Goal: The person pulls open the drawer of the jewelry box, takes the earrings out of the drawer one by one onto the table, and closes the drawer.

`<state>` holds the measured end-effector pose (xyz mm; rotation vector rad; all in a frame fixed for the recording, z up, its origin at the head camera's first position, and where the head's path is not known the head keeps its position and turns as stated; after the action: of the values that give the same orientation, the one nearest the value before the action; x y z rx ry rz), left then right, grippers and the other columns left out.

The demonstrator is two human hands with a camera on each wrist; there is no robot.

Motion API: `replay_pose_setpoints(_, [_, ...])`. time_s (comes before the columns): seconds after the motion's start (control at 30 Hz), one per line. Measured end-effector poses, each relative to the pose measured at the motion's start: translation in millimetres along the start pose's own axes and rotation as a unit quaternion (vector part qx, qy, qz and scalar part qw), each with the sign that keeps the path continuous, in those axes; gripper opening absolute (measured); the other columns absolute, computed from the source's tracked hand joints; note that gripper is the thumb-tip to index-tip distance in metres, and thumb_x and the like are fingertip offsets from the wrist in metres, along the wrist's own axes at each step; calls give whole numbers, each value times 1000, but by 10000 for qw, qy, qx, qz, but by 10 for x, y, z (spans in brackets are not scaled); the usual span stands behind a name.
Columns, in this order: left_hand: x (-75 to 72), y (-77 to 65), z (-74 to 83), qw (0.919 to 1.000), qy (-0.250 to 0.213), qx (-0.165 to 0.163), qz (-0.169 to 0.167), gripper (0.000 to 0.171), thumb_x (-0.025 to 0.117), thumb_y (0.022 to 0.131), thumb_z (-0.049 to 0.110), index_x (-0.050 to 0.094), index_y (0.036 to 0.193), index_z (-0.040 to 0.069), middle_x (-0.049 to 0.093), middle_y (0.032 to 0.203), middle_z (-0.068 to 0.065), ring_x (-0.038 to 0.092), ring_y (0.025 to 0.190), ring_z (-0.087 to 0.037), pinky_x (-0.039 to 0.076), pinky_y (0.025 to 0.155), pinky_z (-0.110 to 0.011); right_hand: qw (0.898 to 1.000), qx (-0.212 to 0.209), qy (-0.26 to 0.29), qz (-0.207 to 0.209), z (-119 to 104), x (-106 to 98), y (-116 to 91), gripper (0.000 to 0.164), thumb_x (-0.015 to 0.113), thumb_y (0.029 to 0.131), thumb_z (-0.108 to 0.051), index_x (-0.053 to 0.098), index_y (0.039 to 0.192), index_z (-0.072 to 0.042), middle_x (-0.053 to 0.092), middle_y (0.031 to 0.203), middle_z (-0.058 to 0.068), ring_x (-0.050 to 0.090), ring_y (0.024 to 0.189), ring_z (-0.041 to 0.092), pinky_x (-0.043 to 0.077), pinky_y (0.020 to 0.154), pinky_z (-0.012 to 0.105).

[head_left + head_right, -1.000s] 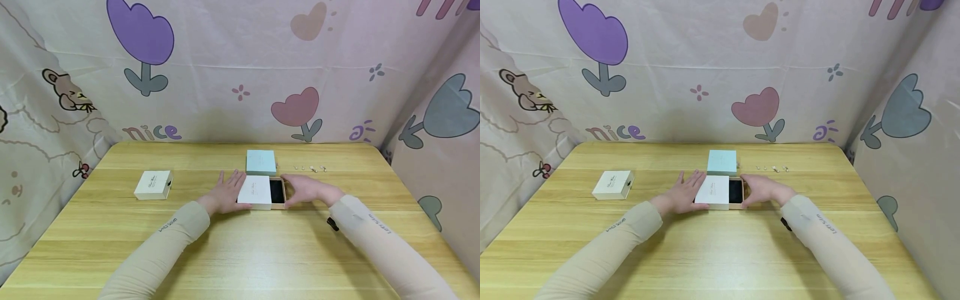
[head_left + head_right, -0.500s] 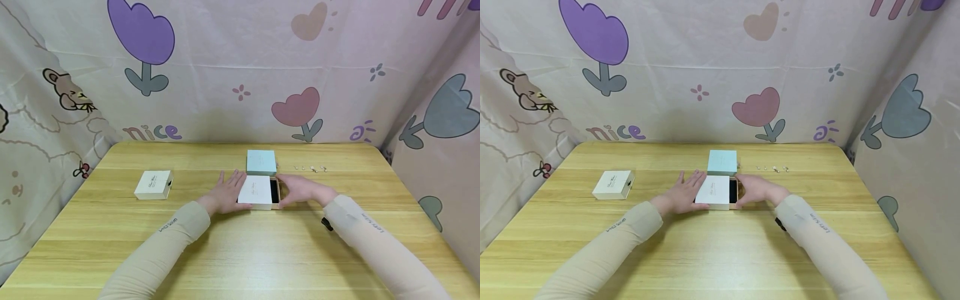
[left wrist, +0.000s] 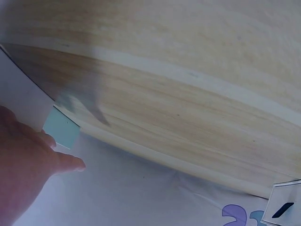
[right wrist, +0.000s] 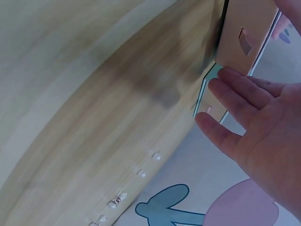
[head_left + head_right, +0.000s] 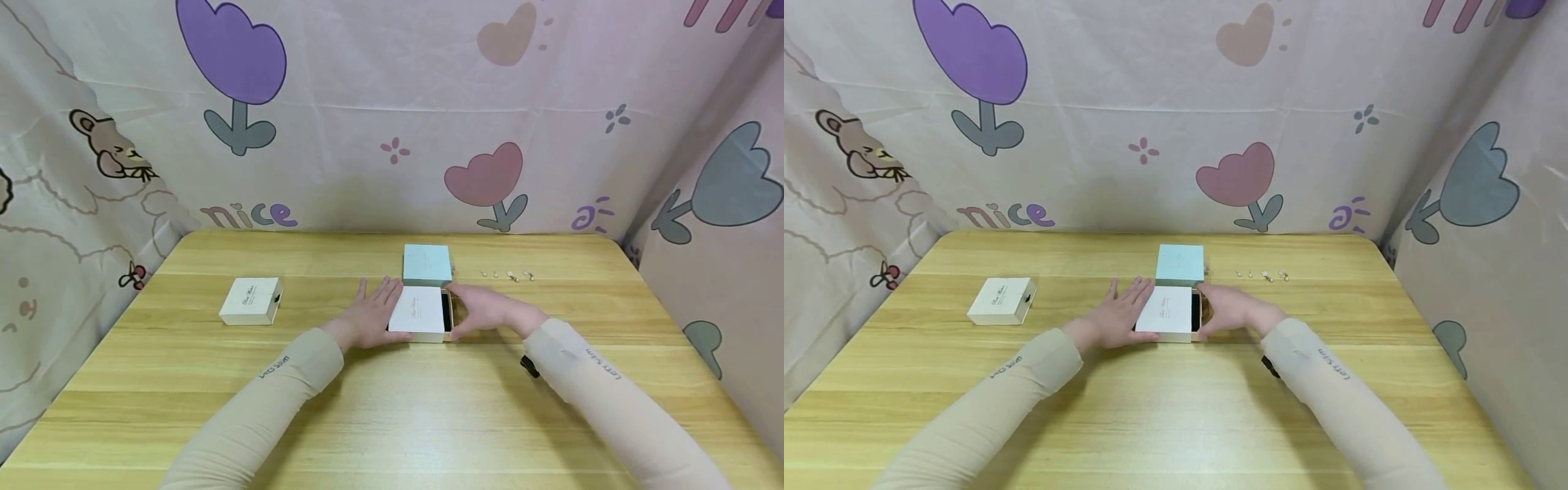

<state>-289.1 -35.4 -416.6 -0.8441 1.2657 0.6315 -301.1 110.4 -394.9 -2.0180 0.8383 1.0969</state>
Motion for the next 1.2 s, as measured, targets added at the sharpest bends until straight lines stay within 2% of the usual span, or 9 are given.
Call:
replay_pose_setpoints(0.5, [-14,15,14,10000,64,-15,24,102,38,84,73,-1,151,6,1,159,-11,1,147,-26,1,113,-60,9993,-100,333,127,-74,-1,37,99,81,69,-29,26,142,9,40,143,25,41,130,38,32,108,49])
replay_pose_setpoints(0.83, [-30,-23,31,9998,161,-38,-75,102,38,85,72,-2,150,4,-1,159,-13,0,147,-26,1,113,-59,9995,-40,309,47,-113,44,43,102,80,72,-25,18,145,8,34,147,25,38,133,36,31,110,47])
replay_pose_setpoints(0.93, [-35,-27,41,9998,196,-12,-54,101,38,85,71,0,150,4,0,159,-13,0,147,-26,1,113,-60,9999,-66,86,9,-150,66,47,101,80,73,-25,18,146,6,40,143,23,49,124,30,37,106,43])
replay_pose_setpoints(1.03, [-40,-32,65,9997,218,55,-7,98,37,87,70,2,150,4,0,159,-12,1,147,-27,1,113,-60,9998,-114,-139,-4,-179,88,47,98,79,75,-26,19,146,6,49,136,21,57,106,21,44,99,39])
replay_pose_setpoints(1.1, [-35,-37,83,9995,283,107,20,95,35,88,69,4,150,4,0,159,-12,1,147,-27,1,113,-60,9998,-88,-186,-3,-179,94,42,98,79,75,-26,20,146,5,53,133,20,57,98,16,46,96,37])
replay_pose_setpoints(1.2, [-25,-52,105,9988,465,150,43,91,32,90,67,7,150,3,1,158,-12,3,146,-27,1,113,-60,9997,-178,-192,10,-196,95,30,97,79,75,-27,22,146,5,56,129,18,57,97,14,47,95,37])
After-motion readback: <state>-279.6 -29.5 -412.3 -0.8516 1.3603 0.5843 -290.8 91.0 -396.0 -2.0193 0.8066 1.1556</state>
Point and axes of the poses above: each hand's wrist, its own y-axis towards the middle knuckle, its own x-axis out of the palm, z = x × y, the point moved 9 cm from there along y, towards the middle knuckle
